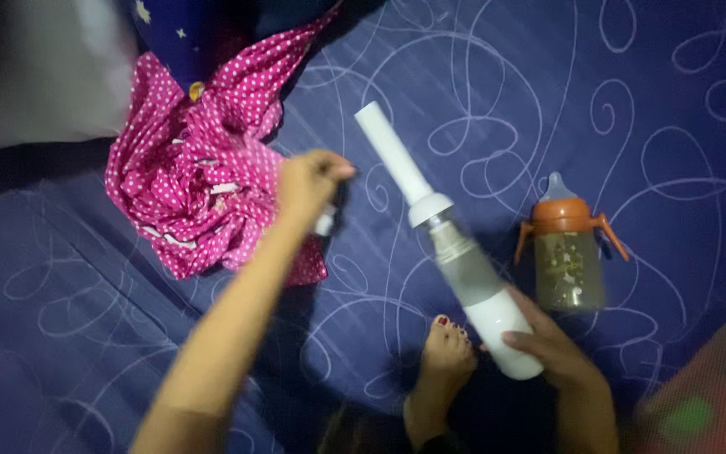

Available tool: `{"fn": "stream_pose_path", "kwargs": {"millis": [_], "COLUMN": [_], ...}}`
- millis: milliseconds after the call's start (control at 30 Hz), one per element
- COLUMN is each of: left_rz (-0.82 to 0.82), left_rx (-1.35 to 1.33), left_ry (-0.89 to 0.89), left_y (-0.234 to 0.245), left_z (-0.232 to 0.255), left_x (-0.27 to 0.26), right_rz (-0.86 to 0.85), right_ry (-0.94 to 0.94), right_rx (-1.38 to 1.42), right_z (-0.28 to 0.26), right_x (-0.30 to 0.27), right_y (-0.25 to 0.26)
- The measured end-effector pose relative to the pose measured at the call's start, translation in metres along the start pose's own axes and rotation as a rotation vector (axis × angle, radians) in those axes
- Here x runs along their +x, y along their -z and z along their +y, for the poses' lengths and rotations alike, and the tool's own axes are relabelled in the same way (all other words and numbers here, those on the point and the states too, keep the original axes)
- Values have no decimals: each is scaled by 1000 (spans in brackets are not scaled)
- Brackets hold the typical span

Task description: The person cleans various toys and baby items on a bed using a handheld vacuum and a wipe.

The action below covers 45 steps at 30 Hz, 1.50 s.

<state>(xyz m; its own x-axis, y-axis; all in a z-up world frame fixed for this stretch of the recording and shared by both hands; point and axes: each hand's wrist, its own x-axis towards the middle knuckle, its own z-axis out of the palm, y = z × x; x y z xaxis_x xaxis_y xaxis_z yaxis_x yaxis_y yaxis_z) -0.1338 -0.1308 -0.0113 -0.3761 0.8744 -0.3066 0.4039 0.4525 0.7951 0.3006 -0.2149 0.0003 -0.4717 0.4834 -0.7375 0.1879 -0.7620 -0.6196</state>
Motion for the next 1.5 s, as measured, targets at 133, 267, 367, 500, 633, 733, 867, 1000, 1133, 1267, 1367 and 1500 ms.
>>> {"fn": "stream_pose_path", "kwargs": {"millis": [133, 267, 367, 500, 633, 733, 867, 1000, 1133, 1267, 1367, 1500], "left_rz": [-25, -28, 10, -39, -33, -53, 105, 280, 245, 123, 110, 126], "left_rx": [-193, -355, -411, -439, -348, -366, -141, 452, 1018, 1208, 1323, 1404], "left_ry": [-104, -80, -114, -276, -320, -292, -471, -590, -518, -302, -367, -371], "left_y": [-77, -127, -138, -114, -72, -49, -17, 38, 96, 144, 168, 184], "left_z": [24, 44, 35, 4, -8, -7, -14, -31, -52, -51, -47, -47], "left_x": [-32, -30, -9, 7, 0, 2, 3, 29, 94, 126, 119, 141], "right_rz": [85, 145, 173, 234, 196, 205, 199, 188, 65, -30, -76, -83], "right_ry": [43, 131, 109, -30, -91, -125, -108, -172, -125, 91, 140, 67], "right_rx": [128, 187, 166, 118, 105, 113, 168, 186, -7, -42, -98, -87], "right_z": [6, 4, 9, 19, 28, 32, 35, 32, 17, -21, -49, -72], "right_x": [-19, -48, -61, -67, -74, -79, -95, -94, -53, -17, 10, 41], "right_y": [12, 19, 24, 26, 23, 21, 15, 8, -5, -47, -73, -99]}}
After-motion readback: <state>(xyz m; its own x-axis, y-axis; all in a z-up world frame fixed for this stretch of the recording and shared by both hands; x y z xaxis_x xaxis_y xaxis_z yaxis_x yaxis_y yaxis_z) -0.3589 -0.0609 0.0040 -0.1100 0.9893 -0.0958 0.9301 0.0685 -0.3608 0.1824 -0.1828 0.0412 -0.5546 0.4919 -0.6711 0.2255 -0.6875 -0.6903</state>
